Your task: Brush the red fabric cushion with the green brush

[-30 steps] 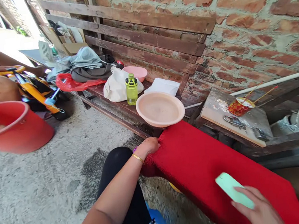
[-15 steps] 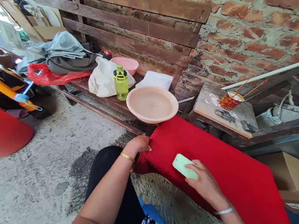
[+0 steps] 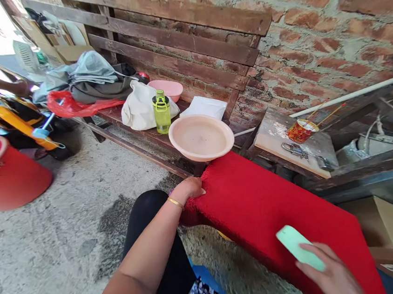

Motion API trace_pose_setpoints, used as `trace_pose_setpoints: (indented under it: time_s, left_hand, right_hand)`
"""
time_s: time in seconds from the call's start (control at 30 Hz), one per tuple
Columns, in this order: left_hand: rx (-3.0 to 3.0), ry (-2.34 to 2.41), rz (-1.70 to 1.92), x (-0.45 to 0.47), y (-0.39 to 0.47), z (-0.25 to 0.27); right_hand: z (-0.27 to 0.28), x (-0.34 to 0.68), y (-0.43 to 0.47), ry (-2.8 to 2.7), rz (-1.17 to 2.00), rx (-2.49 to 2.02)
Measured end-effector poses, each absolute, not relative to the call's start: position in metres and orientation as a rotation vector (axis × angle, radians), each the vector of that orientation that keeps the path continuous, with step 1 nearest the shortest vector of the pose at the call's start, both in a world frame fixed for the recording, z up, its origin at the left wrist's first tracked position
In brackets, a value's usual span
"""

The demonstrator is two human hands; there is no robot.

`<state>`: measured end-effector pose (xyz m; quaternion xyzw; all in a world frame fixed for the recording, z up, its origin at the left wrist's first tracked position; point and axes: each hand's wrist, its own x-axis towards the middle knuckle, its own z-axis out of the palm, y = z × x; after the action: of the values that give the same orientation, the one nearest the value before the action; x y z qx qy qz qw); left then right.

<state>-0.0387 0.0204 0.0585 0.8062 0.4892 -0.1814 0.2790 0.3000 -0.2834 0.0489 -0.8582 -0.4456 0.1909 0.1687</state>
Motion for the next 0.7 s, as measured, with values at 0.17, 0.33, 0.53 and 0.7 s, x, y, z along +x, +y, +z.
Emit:
trace_pose_setpoints:
  time_s: [0.17,0.33,0.53,0.7]
  left_hand:
    - [2.199,1.301,-0.522,-0.040,0.021,0.059]
    - [2.227,1.283,-0.526,-0.038,0.023,0.055]
    - [2.209,1.331,-0.487,-0.028,0.026,0.050]
    - [2.212,1.441,-0.440,-0.023,0.024,0.041]
  right_hand:
    - [0.058,0.150,-0.173,-1.822,0.601,-2.109]
    - [0.061,0.105,-0.149,-2.085,0.557,-2.028]
    - [0.048,0.197,-0.245,-1.712,0.730,-2.272]
    - [0.045,0.307,-0.357,-1.152,0.603,-2.498]
